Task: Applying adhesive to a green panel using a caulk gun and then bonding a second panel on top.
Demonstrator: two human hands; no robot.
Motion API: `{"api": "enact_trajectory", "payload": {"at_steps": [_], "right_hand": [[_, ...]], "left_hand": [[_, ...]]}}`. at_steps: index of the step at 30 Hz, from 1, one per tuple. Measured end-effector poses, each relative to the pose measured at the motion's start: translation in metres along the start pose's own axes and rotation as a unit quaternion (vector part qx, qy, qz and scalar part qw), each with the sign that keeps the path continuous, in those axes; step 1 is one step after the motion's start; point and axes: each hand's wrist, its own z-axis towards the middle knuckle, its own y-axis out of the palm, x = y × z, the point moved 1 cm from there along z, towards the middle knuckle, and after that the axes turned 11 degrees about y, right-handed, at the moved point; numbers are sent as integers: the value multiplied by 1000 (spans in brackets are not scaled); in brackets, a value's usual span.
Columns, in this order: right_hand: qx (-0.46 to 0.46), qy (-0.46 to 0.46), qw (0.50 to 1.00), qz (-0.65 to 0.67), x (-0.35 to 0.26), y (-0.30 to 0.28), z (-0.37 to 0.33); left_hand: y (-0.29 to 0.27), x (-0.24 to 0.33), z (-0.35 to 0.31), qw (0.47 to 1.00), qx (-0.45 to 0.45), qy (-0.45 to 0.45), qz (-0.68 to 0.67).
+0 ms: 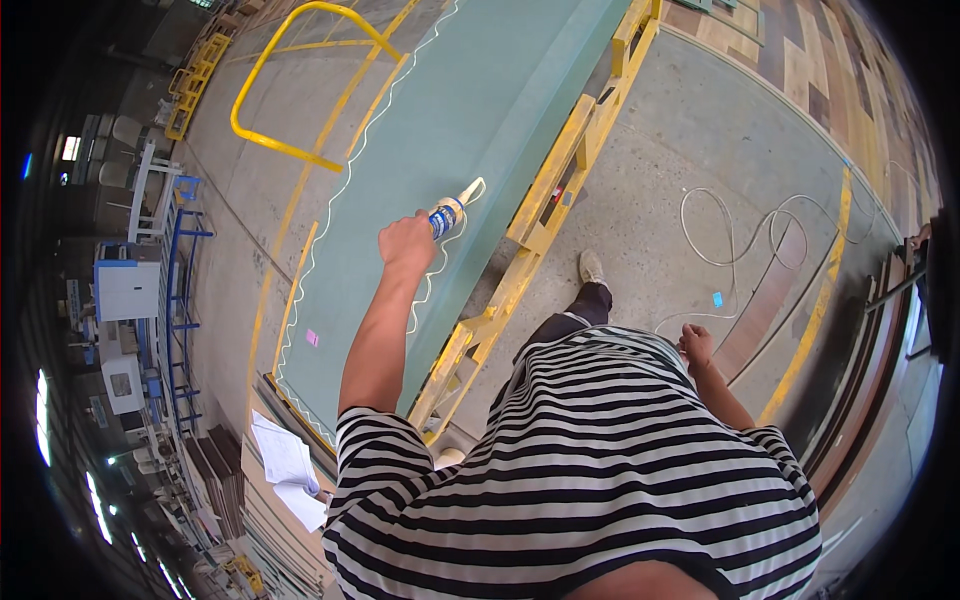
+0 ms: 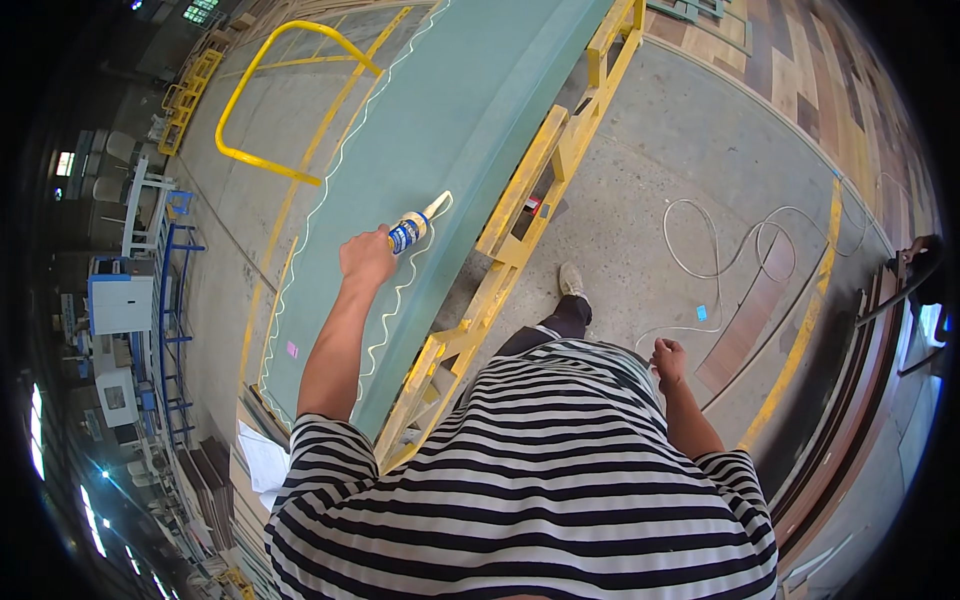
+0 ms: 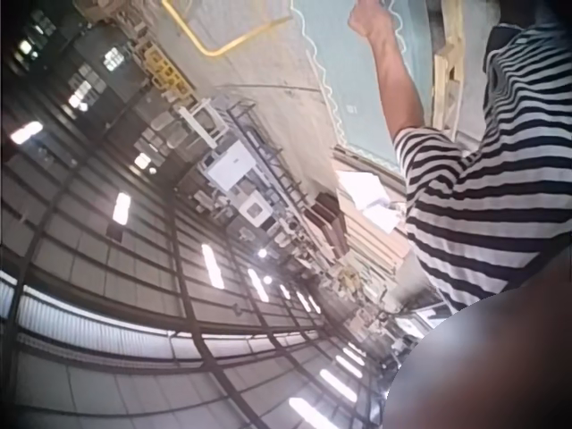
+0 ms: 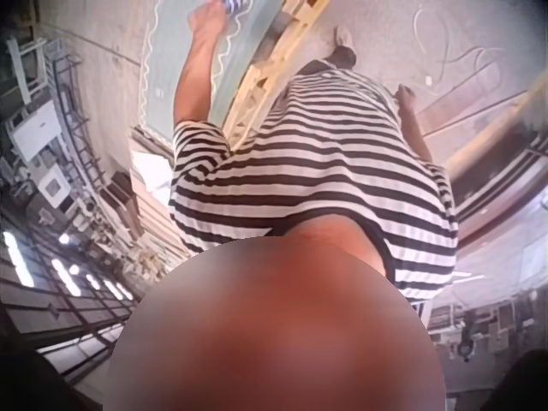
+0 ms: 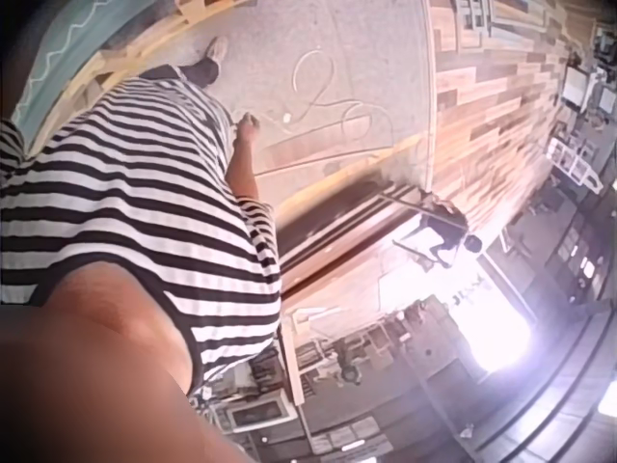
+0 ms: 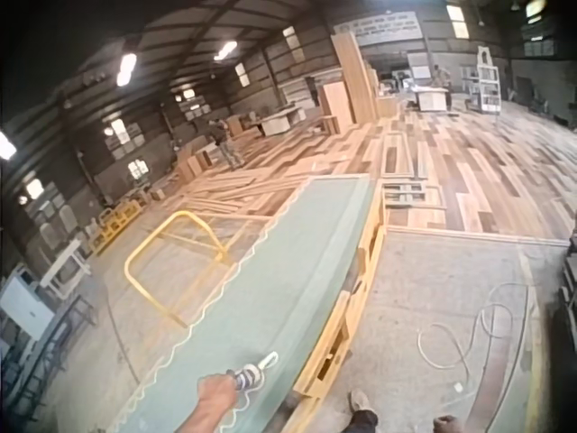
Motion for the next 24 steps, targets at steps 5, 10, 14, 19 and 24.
{"api": "enact_trajectory", "payload": {"at_steps": [5,10,14,19,24], "right_hand": [[17,-1,1000,-20,-27,6,-4],[8,-16,1000,-6,-47,7,1],[4,-15,1000,-2,-51,8,7],[7,0,1000,-8,-51,9,5],[7,1,1000,-11,-56,7,9]], "left_hand": [[3,-3,14,1000,-3,-7,-5],[-7,6,21,1000,1,7,-6],[-18,17,27,1000,-7,23,-5],[-26,23,37,1000,-7,31,-3],[-29,21,56,1000,-1,31,-2]]}}
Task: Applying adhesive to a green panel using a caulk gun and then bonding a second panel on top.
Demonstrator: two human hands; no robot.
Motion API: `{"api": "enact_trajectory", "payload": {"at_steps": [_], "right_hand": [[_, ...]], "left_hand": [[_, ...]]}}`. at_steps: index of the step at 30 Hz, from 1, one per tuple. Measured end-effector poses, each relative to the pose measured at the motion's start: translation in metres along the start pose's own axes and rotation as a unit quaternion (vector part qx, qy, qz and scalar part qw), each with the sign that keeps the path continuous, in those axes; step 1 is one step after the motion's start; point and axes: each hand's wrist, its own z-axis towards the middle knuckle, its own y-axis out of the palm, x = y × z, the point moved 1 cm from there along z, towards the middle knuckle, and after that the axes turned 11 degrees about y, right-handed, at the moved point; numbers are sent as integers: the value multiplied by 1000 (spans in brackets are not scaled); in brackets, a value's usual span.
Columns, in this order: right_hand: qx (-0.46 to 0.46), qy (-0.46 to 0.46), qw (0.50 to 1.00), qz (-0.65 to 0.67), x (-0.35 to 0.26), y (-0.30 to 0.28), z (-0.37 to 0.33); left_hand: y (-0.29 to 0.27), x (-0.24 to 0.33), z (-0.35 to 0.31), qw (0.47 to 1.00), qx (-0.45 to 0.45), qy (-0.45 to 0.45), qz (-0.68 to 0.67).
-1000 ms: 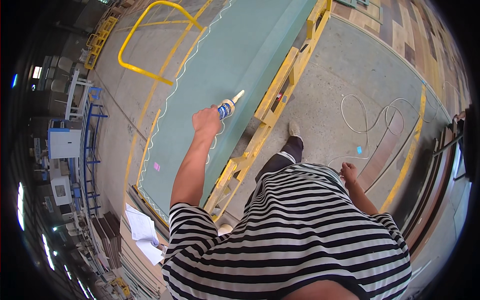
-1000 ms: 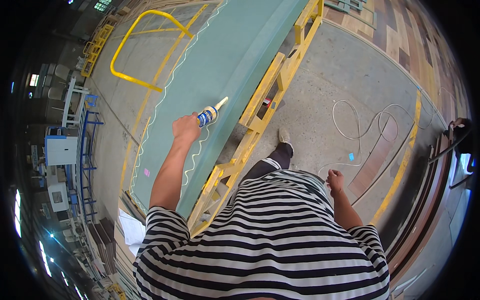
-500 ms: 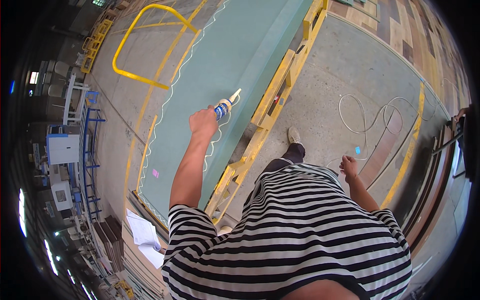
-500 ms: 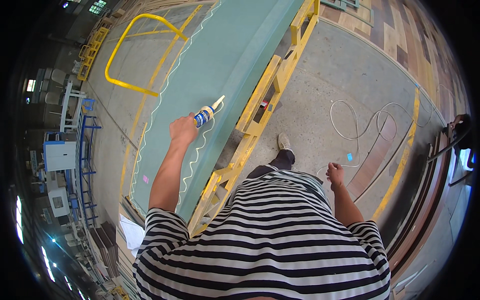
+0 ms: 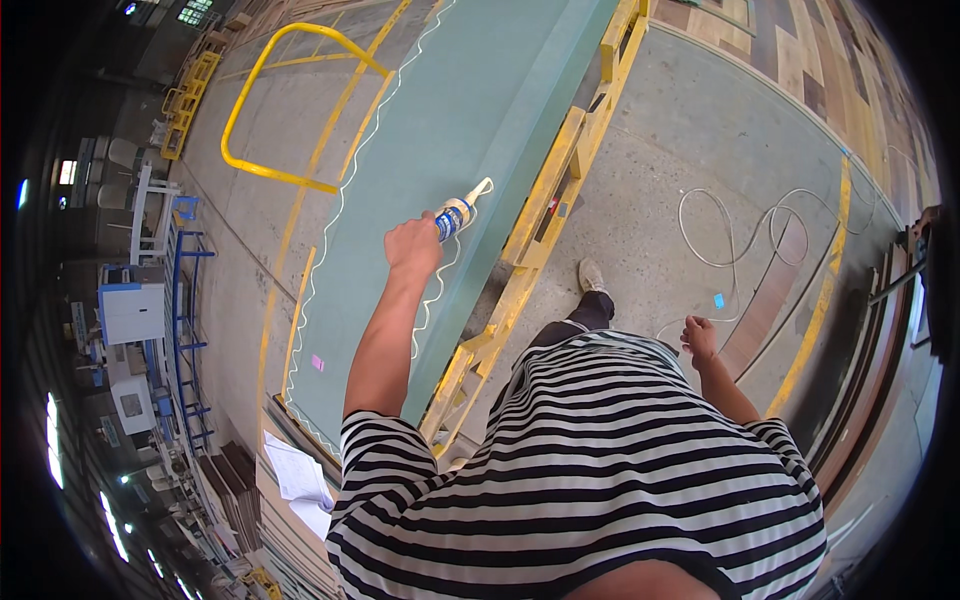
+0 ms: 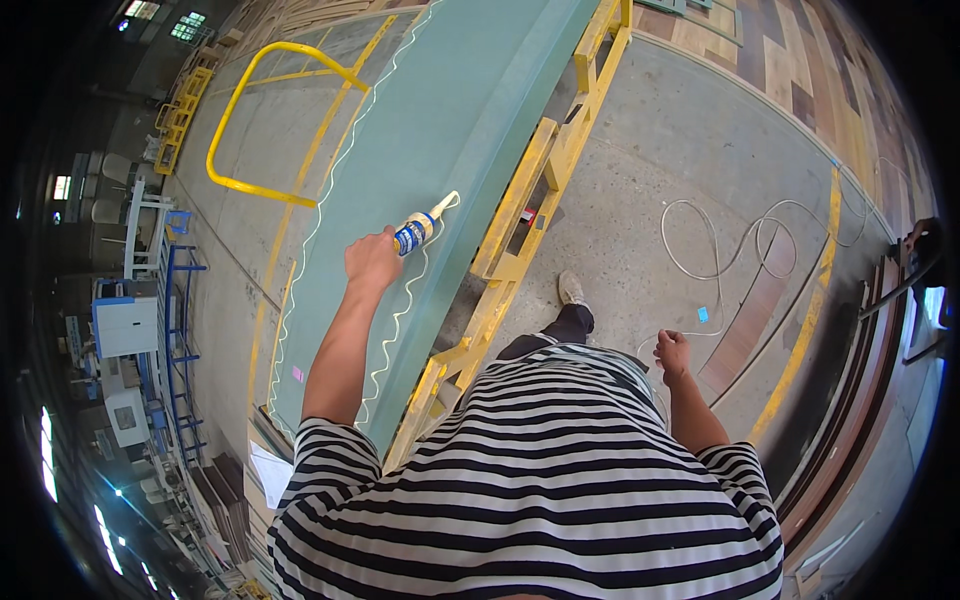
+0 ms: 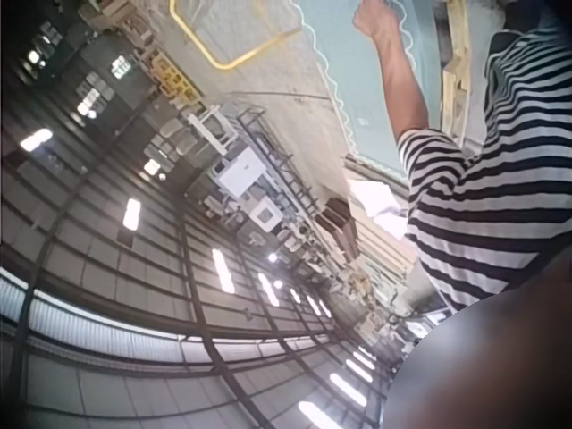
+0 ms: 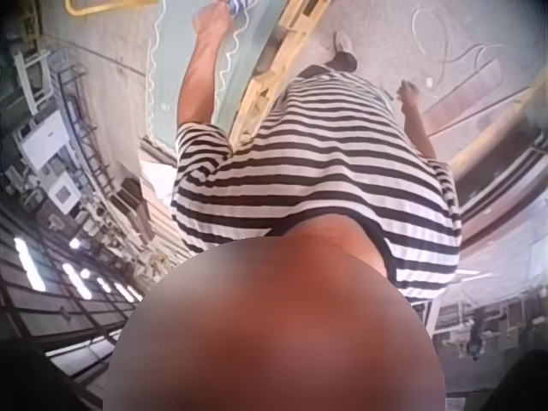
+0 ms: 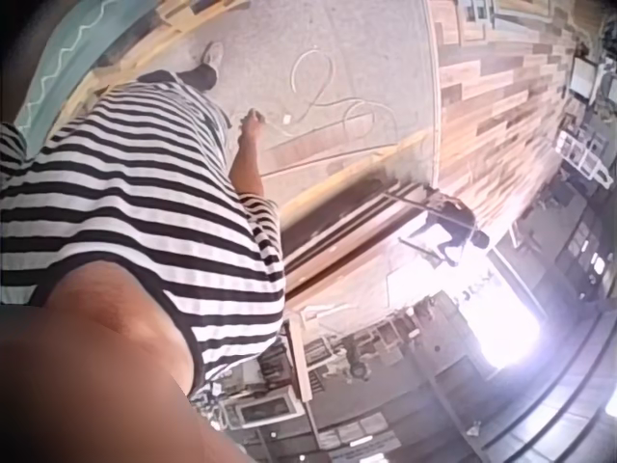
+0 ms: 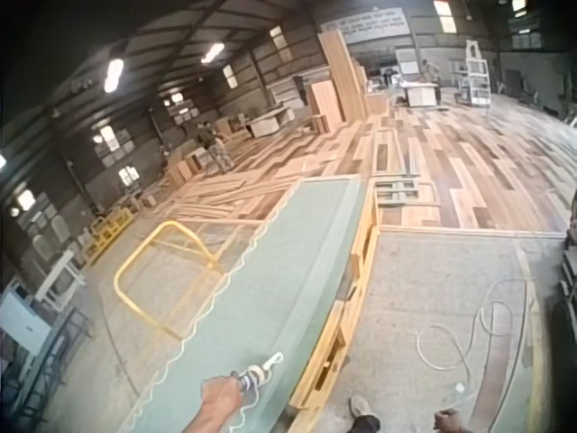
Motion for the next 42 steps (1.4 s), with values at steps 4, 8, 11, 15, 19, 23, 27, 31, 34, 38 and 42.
{"api": "enact_trajectory", "payload": {"at_steps": [4,8,11,15,19,23,27,31,34,38,42], "right_hand": [[8,-2,1000,18,-10,-2,0],[17,-4,999,28,-17,-3,5],[17,-3,1000,11,-21,-2,6],[14,-1,1000,18,-25,0,7],[13,-1,1000,21,-27,0,9],[31,0,999,40,-31,3,6],[21,-1,998,59,-34,2,5],[26,0,997,74,-32,-2,5],[33,9,996,77,-34,-5,4],[46,8,996,79,-36,-7,5],[53,15,995,80,-41,-7,4]], "left_hand": [[4,-9,11,1000,3,-19,0],[4,-11,22,1000,6,-26,3],[2,-10,31,1000,10,-17,1],[-8,-1,36,1000,11,-6,-3],[-20,10,39,1000,-5,14,-4],[-27,13,48,1000,-6,22,-2],[-29,13,62,1000,1,30,3],[-26,6,76,1000,11,19,7],[-27,2,83,1000,7,9,14],[-37,6,89,999,23,20,10],[-44,11,99,999,13,30,17]]}}
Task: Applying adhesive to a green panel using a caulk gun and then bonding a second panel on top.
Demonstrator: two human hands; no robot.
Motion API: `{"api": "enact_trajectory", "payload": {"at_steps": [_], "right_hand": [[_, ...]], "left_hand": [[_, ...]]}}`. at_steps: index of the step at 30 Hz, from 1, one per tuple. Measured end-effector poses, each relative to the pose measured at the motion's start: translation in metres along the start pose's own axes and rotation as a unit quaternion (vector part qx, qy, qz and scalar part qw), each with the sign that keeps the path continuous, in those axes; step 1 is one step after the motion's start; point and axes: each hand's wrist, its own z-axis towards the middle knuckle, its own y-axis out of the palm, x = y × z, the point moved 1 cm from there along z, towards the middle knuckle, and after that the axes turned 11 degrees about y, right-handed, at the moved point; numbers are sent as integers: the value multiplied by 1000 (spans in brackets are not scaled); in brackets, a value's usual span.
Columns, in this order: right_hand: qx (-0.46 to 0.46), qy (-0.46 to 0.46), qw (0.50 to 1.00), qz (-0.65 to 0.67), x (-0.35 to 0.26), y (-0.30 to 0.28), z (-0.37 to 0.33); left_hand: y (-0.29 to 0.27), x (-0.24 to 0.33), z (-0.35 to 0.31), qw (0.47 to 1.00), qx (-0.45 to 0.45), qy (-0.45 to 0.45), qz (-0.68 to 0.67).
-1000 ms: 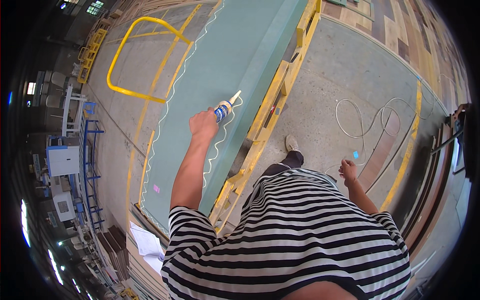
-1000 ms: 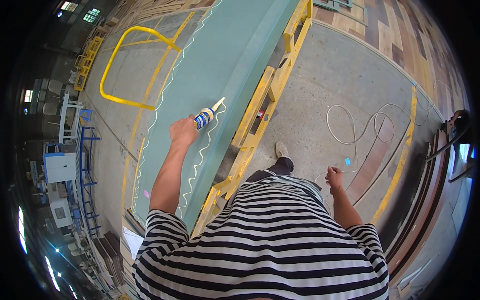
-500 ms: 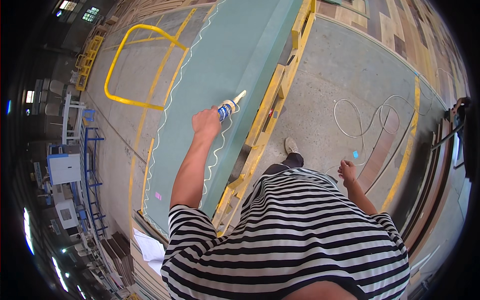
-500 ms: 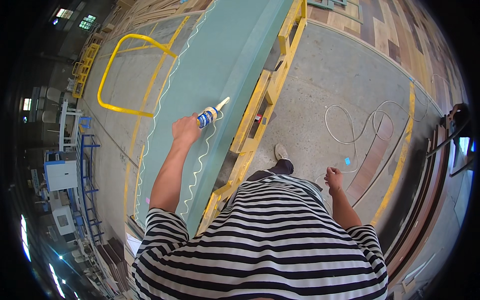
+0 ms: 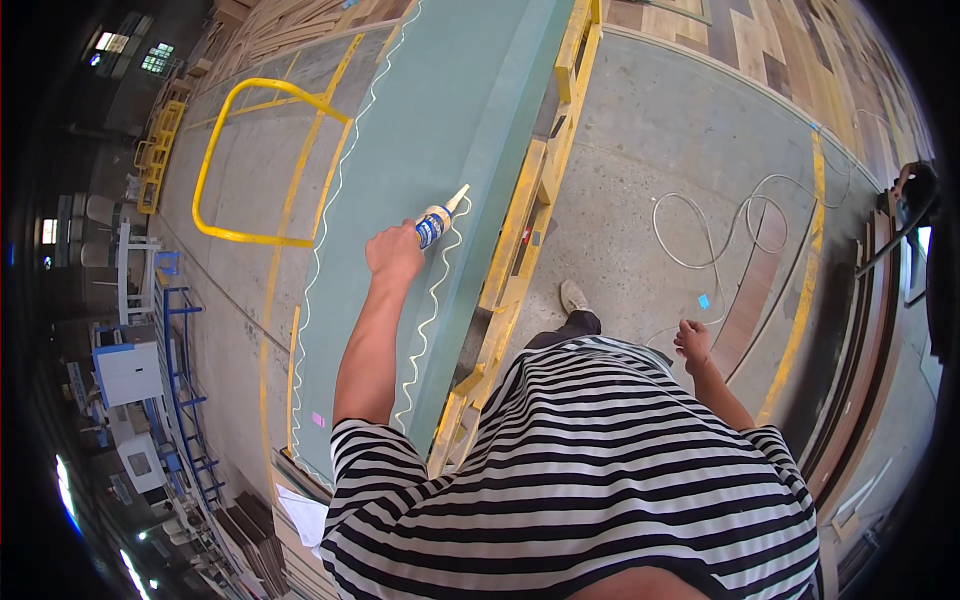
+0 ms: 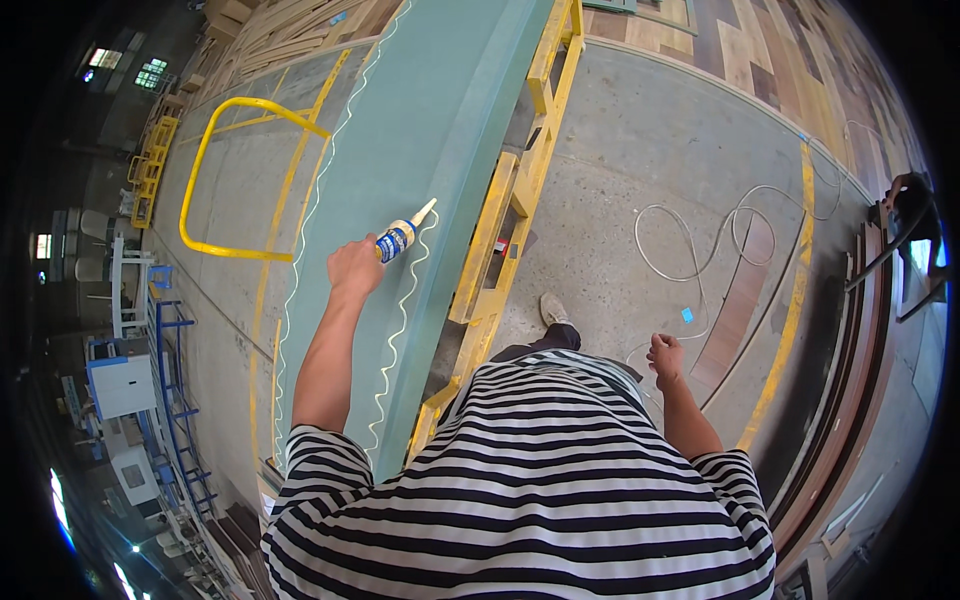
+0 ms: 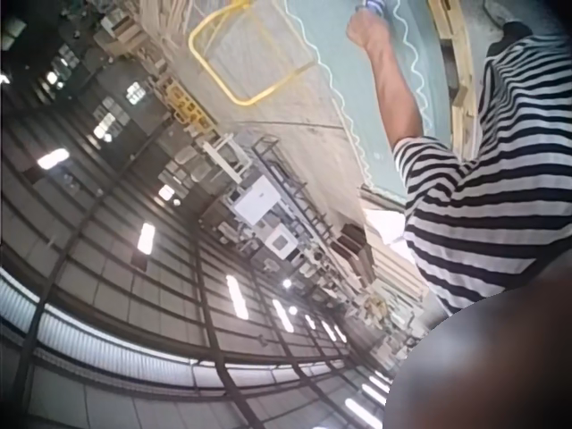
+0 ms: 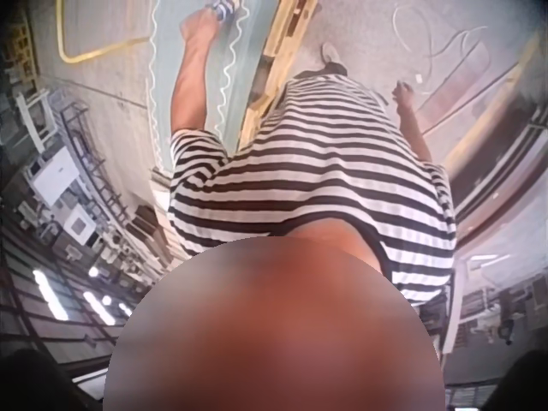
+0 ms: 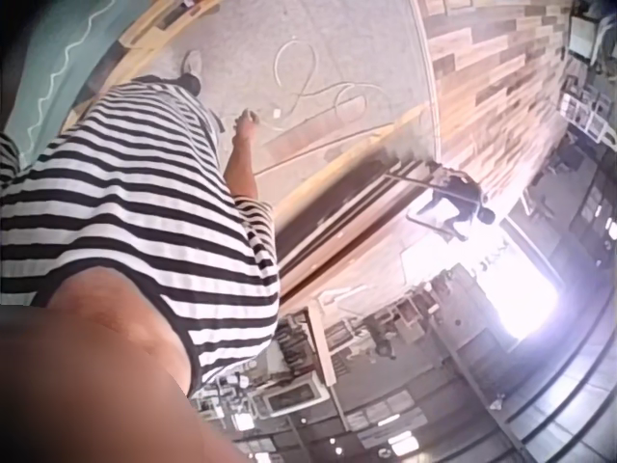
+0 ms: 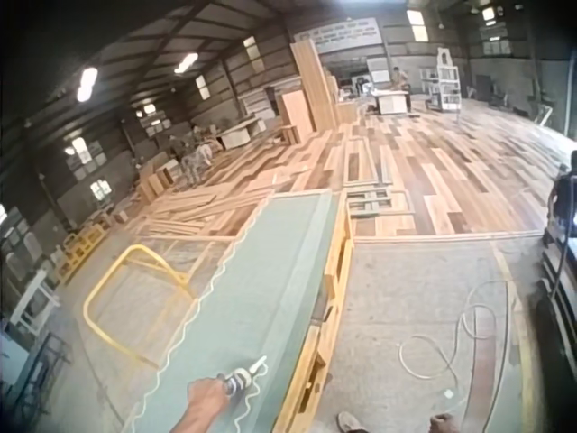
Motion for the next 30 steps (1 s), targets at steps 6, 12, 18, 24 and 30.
{"api": "enact_trajectory", "payload": {"at_steps": [6,12,18,24,30], "right_hand": [[5,6,1000,6,-5,3,2],[8,11,1000,9,-17,11,2],[-4,1,1000,17,-33,15,7],[6,5,1000,14,-53,19,8],[-3,-18,999,39,-64,20,8]], "left_hand": [[-4,6,21,1000,-5,20,4],[-15,7,38,999,3,34,-3],[-17,-5,49,1000,6,21,3],[-21,-7,64,1000,8,25,1],[-28,-1,78,998,18,53,3]]}}
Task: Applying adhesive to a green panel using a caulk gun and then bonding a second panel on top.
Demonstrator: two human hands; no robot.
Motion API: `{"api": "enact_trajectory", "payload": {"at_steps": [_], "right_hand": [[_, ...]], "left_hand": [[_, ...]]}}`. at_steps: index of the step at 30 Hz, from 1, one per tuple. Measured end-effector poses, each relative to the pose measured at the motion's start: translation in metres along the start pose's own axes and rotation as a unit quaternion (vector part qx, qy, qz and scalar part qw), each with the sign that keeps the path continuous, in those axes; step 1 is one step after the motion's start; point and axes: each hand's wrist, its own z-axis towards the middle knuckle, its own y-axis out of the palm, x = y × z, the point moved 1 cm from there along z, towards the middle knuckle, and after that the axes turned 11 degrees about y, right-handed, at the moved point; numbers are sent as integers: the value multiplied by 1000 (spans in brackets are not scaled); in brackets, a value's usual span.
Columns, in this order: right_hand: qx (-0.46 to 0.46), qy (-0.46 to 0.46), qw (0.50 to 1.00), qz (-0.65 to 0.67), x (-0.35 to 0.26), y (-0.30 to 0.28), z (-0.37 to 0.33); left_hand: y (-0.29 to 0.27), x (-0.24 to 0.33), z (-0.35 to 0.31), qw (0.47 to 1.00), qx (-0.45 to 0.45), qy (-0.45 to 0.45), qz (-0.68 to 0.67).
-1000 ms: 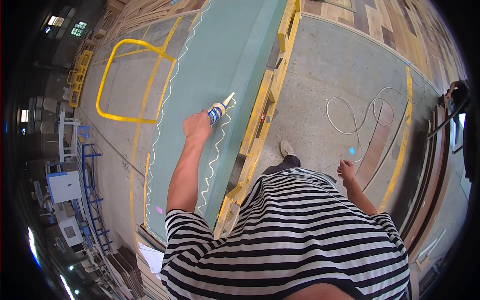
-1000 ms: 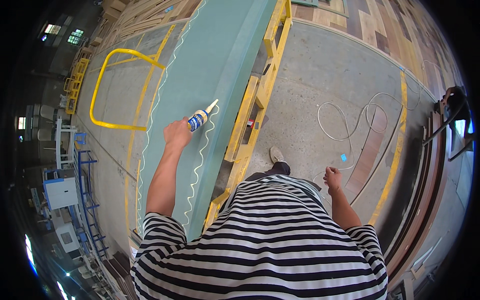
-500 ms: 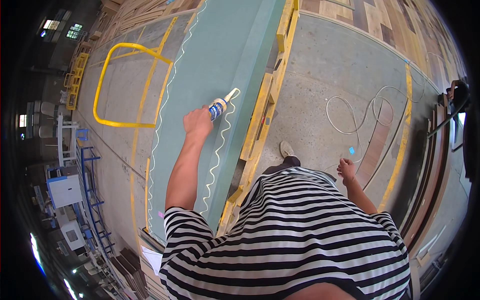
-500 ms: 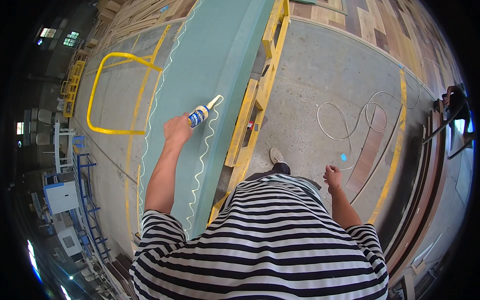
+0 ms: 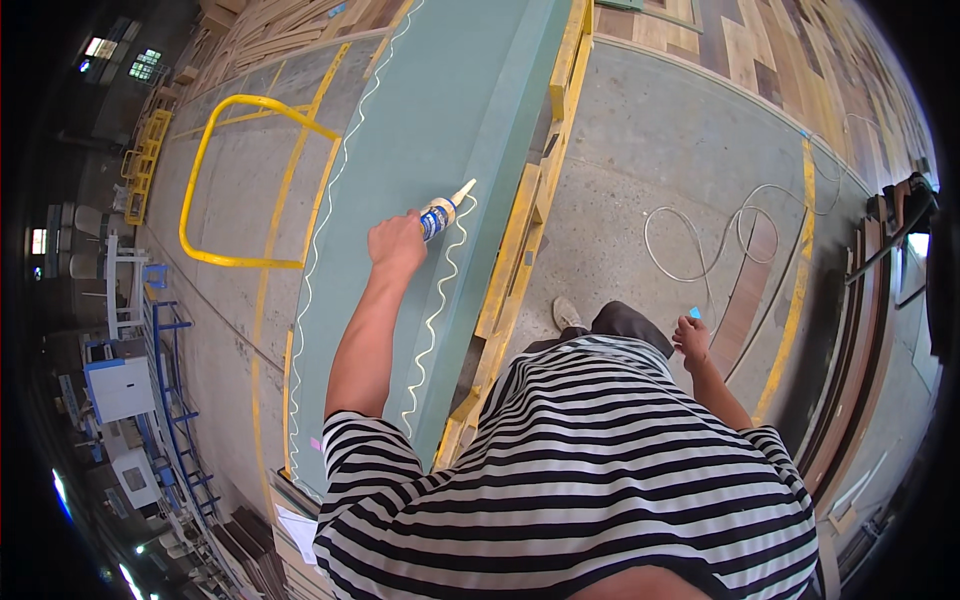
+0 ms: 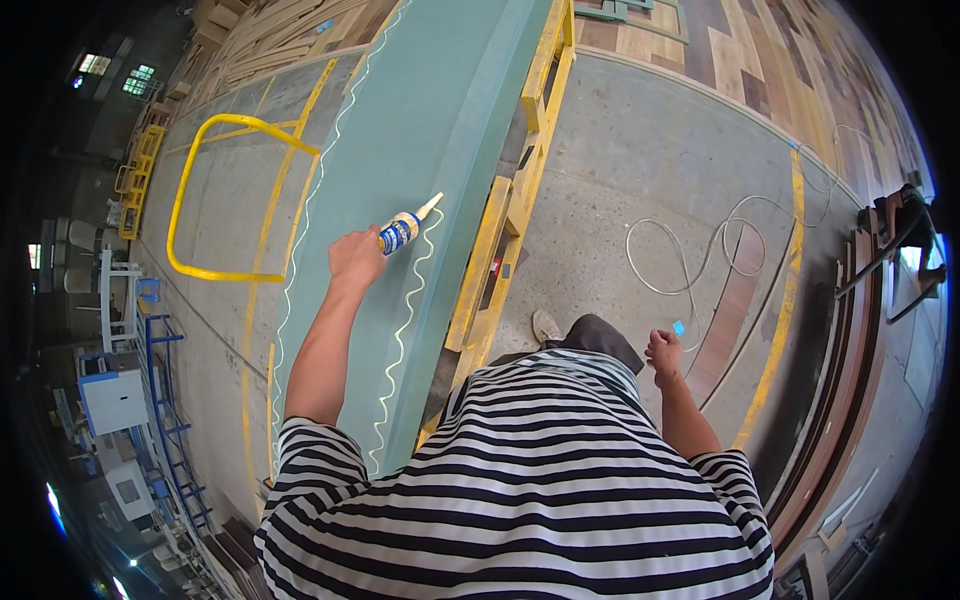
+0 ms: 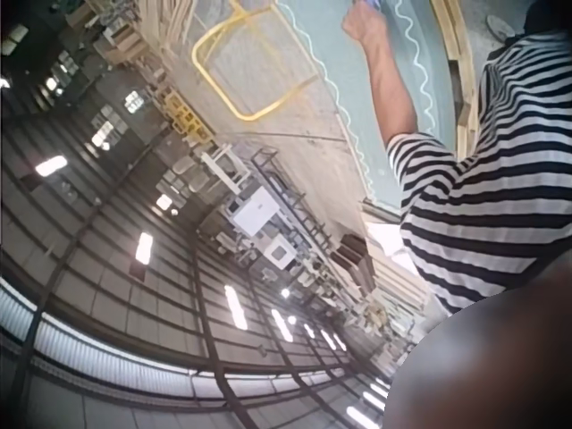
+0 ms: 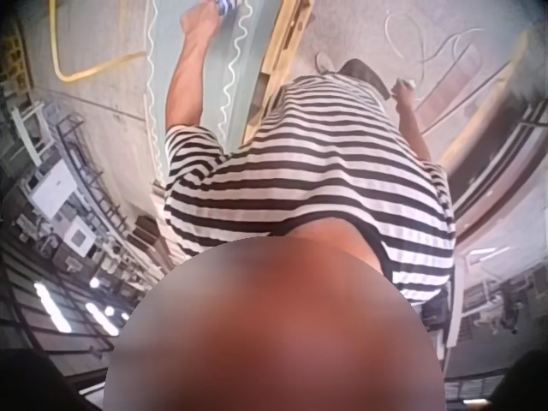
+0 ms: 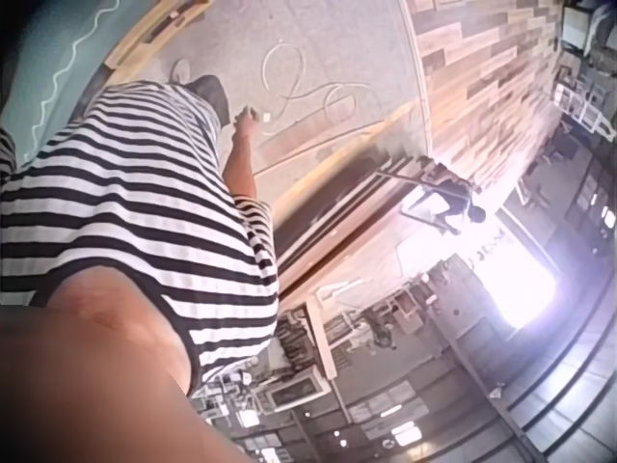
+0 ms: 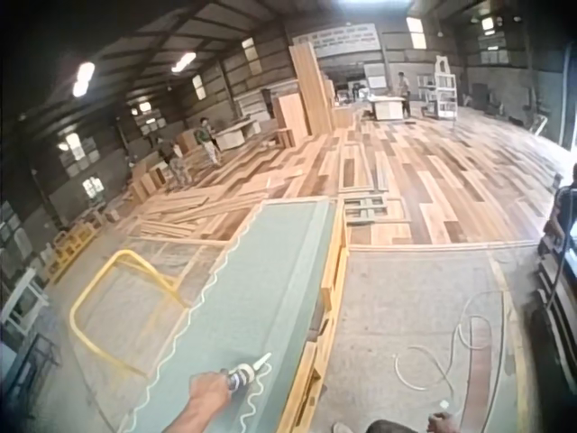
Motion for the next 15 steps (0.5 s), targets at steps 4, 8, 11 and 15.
{"api": "enact_trajectory", "payload": {"at_steps": [4,8,11,15], "right_hand": [[0,6,1000,14,7,-3,0],[-14,26,999,26,18,-4,5],[-7,28,999,36,20,-5,5],[-15,32,998,51,20,-6,7]], "left_hand": [[-4,7,7,1000,-3,16,6],[-7,10,19,1000,6,22,9],[-8,10,27,1000,6,24,13],[-7,4,39,1000,20,13,12]]}}
